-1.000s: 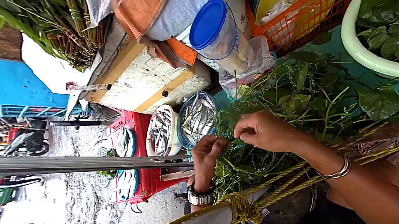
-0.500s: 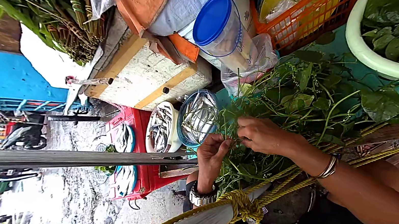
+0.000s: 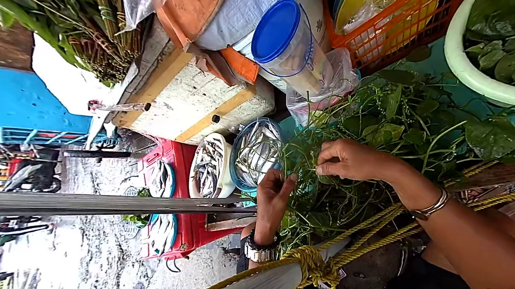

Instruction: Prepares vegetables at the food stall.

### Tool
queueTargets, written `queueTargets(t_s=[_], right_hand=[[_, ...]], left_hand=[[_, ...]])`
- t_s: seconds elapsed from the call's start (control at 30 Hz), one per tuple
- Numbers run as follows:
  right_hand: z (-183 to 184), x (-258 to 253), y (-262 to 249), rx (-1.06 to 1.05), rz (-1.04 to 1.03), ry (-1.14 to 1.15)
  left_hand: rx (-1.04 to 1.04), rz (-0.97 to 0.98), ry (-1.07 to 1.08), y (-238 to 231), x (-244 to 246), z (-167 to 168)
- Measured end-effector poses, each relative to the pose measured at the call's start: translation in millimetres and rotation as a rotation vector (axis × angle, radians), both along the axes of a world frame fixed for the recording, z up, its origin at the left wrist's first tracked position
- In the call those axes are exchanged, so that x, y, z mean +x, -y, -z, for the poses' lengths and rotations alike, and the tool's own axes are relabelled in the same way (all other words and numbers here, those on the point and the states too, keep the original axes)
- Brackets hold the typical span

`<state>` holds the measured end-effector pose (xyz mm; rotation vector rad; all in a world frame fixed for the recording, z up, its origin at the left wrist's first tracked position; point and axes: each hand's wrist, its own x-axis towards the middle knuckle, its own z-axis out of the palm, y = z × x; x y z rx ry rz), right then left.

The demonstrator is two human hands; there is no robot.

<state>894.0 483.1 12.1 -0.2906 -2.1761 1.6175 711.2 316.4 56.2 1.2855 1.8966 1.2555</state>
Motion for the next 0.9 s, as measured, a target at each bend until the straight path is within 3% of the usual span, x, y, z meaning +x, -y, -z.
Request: queueTargets(t_s=[0.13,0.3,0.47,0.6,0.9], right_hand=[[10,-4,-1,-0.132,-0.011,-0.035],[7,-1,1,-0.116,-0.023,-0.043],[-30,2,1,-0.208,0.095,0.065],[-32,1,3,-0.25,0.235,-0.021],[-35,-7,16,0.154,0.221,0.042]], left_hand=[[-0.028,0.067,0.079,-8,5,-7],[-0.074,0.14,0.086,-18,9,-4],[-0.09,0.073,0.069,-20,9,-3],[-0.087,0.007,0.106,-21,9,-2],[-0.139,0.028,0.173,-27,20,-12]])
